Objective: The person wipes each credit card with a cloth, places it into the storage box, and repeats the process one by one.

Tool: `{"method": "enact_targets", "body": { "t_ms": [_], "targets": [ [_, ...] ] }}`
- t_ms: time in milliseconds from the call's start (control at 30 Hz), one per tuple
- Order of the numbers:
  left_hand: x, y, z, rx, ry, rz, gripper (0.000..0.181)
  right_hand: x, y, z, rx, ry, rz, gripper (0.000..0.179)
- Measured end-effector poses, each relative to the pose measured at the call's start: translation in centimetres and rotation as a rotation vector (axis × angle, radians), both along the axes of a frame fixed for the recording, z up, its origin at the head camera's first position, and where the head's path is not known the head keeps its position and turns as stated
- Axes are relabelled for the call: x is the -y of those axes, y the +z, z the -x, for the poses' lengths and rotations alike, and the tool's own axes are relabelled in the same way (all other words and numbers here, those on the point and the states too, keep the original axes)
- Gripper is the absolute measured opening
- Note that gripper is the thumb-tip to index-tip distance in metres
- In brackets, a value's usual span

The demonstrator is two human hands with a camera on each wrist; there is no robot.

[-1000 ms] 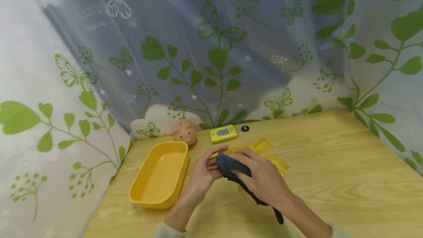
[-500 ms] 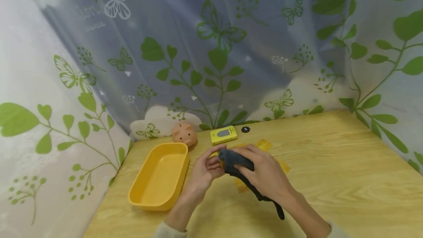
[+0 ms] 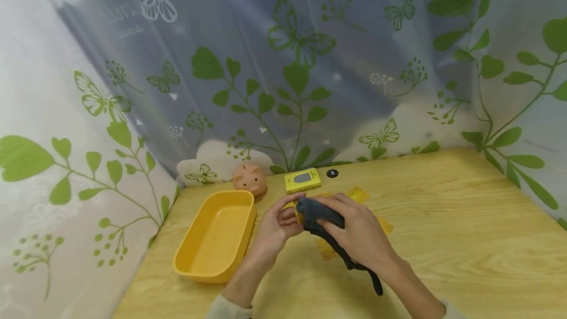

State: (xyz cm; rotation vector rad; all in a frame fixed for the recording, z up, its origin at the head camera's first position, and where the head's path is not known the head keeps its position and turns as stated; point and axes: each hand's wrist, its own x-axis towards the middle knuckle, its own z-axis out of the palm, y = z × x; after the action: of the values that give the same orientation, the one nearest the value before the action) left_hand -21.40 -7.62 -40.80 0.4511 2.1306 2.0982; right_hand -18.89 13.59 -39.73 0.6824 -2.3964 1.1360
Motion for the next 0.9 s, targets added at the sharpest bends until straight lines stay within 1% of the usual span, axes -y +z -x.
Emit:
{"method": "enact_targets", "body": {
  "t_ms": [267, 500, 633, 800, 900],
  "targets": [
    [0.1, 0.4, 0.3, 0.014, 0.008, -0.031, 0.061, -0.9, 0.3, 0.4, -0.051, -0.047, -0.024, 0.048],
    [0.3, 0.3, 0.5, 0.032, 0.033, -0.041, 0.06, -2.4, 0.1, 1.0, -0.106, -0.11, -0.057, 0.049],
    [0.4, 0.1, 0.7, 0.038, 0.045, -0.045, 0.06, -3.4, 0.0, 1.3, -0.117, -0.154, -0.079, 0.048],
    [0.4, -0.1, 0.9, 0.056, 0.044, -0.063, 0.06, -4.6, 0.4, 1.5, -0.112, -0.176, -0.057, 0.049],
    [0.3, -0.3, 0.9, 0.069, 0.04, -0.076, 0.06, -4.8, 0.8, 1.3, -0.117, -0.174, -0.024, 0.048]
  ]
}}
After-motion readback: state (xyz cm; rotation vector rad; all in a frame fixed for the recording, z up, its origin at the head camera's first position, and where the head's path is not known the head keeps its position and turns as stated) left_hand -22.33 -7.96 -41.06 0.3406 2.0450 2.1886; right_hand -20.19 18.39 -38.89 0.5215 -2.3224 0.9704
